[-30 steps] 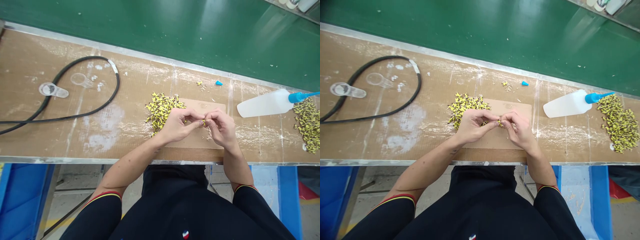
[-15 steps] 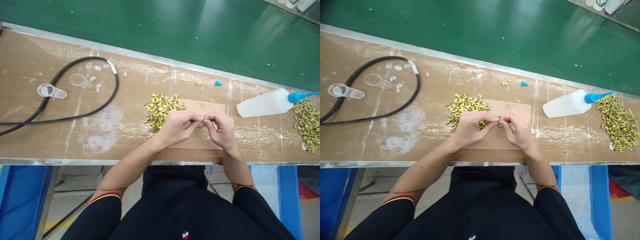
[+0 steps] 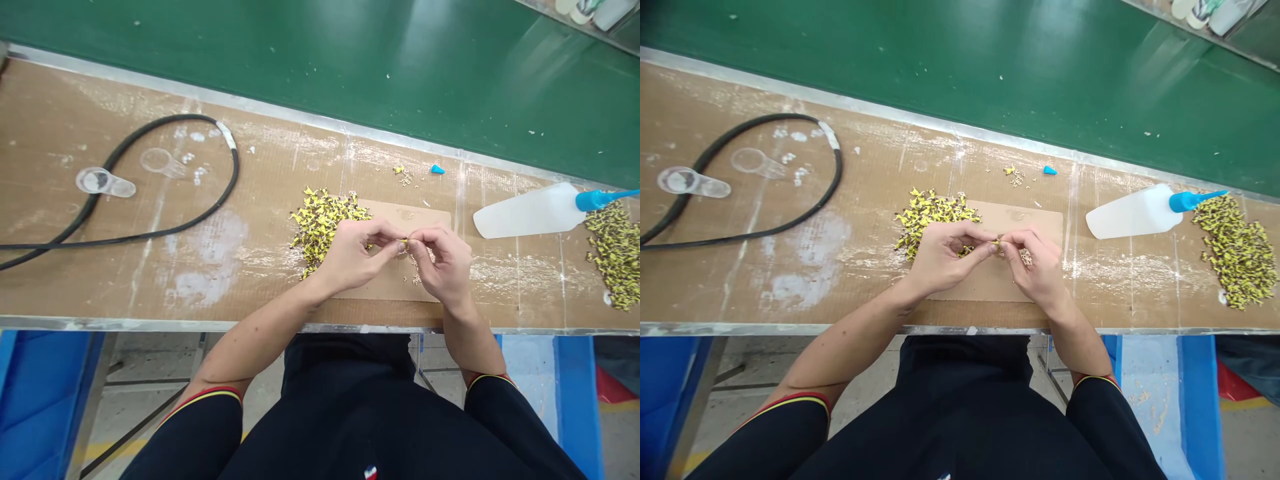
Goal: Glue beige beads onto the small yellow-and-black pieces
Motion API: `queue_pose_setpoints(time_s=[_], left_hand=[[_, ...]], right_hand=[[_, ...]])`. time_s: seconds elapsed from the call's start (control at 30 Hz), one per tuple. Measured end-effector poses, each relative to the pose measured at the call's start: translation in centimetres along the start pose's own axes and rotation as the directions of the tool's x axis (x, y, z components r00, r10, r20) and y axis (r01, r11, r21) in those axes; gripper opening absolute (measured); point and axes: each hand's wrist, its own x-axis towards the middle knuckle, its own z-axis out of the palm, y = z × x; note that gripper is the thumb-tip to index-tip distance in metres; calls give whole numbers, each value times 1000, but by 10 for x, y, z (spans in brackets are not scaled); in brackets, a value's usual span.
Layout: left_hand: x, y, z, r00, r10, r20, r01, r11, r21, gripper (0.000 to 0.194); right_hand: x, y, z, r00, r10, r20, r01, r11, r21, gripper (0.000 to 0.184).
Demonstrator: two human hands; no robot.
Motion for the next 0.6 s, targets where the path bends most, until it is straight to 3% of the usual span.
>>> queue_pose_setpoints(time_s=[0.1,0.23,0.47,0.6], left_hand=[[0,1,1,994,-105,26,108,979,-171,22],[2,4,0,988,-147,46,154,951,-269,30],[2,4,3,979,-202,8,194,931,-308,36],[1,1,5,986,-164,-30,151,956,-252,36]], right_hand=[[-2,0,-1,998,69,-5,-68,992,106,11],[-7,1,1,989,150,13,-149,964,223,10],[-6,-3,2,972,229,-46,-207,935,288,6],[-5,-3,2,954,301,-21,-278,905,320,8]])
